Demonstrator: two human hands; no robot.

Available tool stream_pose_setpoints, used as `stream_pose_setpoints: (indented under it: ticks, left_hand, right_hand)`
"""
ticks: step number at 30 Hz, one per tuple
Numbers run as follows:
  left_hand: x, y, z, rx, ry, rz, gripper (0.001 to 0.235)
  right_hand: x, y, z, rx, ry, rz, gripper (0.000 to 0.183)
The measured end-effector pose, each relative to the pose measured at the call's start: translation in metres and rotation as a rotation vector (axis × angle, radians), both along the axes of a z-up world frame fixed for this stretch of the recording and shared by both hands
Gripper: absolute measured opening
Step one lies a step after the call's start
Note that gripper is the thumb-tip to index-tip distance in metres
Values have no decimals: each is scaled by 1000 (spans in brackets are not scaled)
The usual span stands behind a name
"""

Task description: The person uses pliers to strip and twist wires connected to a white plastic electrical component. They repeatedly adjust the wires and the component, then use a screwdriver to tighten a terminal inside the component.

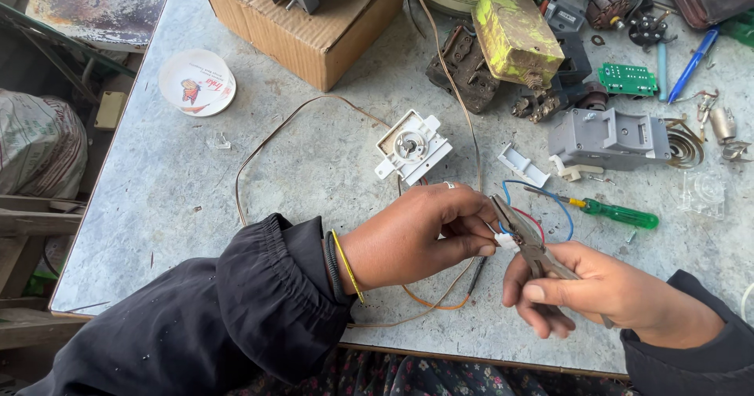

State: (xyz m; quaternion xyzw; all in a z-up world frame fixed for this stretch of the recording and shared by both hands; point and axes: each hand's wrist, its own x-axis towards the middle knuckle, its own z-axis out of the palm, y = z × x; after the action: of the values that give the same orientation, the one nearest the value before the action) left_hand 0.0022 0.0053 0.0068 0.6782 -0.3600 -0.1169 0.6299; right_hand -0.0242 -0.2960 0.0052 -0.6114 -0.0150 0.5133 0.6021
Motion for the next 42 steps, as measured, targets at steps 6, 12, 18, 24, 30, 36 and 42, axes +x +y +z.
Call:
stream_pose_setpoints:
  ticks: [6, 12, 18, 24, 30, 36, 42]
  left_hand:
    - [-1, -7, -12, -190, 335, -50, 34]
    - [3, -11, -19, -308, 569, -7, 39]
    - [2, -11, -20, -402, 609, -43, 38]
    - [3, -12, -24, -379, 570, -47, 38]
    - [2, -15, -27, -364, 592, -10, 38]
    - [5, -18, -27, -359, 594, 36, 36]
    - [1, -16, -26, -329, 544, 49, 34]
  right_hand:
    - [-2, -3, -9, 207, -118, -89, 66]
    - [1, 2, -1, 583, 93, -222, 69]
    - [-1, 1, -8, 480, 25, -249, 63]
    - [-6, 0, -11, 423, 6, -275, 66]
    - [-10, 1, -11, 406, -21, -258, 65]
    - [-8, 9, -7, 420, 32, -225, 67]
    - [-12, 11, 1, 358, 12, -312, 91]
